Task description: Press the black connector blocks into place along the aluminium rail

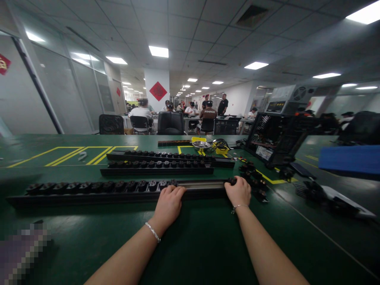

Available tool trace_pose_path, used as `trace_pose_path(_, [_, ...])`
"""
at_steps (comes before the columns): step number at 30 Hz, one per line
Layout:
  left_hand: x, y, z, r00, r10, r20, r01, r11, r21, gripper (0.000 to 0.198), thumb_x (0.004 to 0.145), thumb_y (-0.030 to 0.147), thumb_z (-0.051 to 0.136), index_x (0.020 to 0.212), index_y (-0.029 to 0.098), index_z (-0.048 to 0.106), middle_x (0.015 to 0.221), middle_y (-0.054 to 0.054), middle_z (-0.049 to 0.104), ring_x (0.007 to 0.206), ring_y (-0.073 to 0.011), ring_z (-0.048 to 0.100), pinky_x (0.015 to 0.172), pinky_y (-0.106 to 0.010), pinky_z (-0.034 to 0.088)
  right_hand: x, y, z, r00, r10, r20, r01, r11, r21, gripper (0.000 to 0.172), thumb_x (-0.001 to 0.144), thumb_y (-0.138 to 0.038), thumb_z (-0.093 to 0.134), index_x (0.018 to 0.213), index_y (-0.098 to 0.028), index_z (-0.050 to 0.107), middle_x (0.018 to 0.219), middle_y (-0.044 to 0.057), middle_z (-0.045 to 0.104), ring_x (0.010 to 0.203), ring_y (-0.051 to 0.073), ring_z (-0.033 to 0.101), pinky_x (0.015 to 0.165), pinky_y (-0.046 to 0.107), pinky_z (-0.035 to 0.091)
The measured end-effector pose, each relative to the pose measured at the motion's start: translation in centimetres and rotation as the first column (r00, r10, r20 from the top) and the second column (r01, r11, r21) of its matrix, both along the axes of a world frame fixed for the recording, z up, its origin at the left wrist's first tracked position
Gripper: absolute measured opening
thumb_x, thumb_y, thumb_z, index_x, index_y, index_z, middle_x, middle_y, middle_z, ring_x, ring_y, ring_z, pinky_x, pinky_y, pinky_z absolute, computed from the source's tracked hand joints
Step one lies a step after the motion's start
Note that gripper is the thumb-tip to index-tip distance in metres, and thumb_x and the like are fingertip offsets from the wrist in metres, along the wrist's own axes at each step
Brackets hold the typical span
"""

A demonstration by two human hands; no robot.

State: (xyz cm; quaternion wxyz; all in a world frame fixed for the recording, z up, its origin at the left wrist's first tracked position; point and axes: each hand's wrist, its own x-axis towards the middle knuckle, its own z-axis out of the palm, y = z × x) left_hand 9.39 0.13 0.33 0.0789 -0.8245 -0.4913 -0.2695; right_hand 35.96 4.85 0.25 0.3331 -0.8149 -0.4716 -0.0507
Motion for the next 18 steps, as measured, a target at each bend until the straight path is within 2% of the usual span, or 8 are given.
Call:
trace_pose_path(6, [0.04, 0.07, -0.08, 1.0, 0.009, -0.001, -0.009, 1.0, -0.002, 0.041, 0.078, 0.008, 0.044, 0.114, 0.024, 0.054, 0.111, -0.005, 0.062, 0.1, -0.0209, 0.049, 0.087, -0.038, 0.039, 0.07, 0.04, 0.33, 0.999, 0.015, -0.036, -0.017, 0.998, -0.06, 0.048, 0.072, -0.034, 0.045, 0.116, -0.015, 0.053, 0.119, 0.012, 0.055, 0.108, 0.028, 0.046, 0.089, 0.038, 0.037])
trace_pose_path(12, [-0.06, 0.12, -0.2, 1.0, 0.006, -0.023, -0.006, 1.0, -0.002, 0.042, 0.077, 0.008, 0.046, 0.116, 0.023, 0.052, 0.112, -0.004, 0.062, 0.1, -0.021, 0.048, 0.088, -0.038, 0.038, 0.02, 0.11, 0.3, 0.999, 0.031, -0.016, -0.032, 0.999, -0.037, 0.045, 0.072, -0.031, 0.046, 0.113, -0.015, 0.054, 0.116, 0.011, 0.057, 0.106, 0.025, 0.047, 0.09, 0.035, 0.036])
trace_pose_path(18, [-0.06, 0.05, -0.07, 1.0, 0.0, -0.011, 0.0, 1.0, -0.011, 0.043, 0.076, 0.008, 0.046, 0.116, 0.023, 0.052, 0.113, -0.004, 0.062, 0.101, -0.0211, 0.048, 0.088, -0.037, 0.038, 0.3, 0.05, 0.65, 0.999, 0.014, -0.049, -0.017, 0.997, -0.073, 0.045, 0.074, -0.029, 0.044, 0.115, -0.015, 0.054, 0.114, 0.01, 0.058, 0.103, 0.026, 0.048, 0.087, 0.035, 0.037])
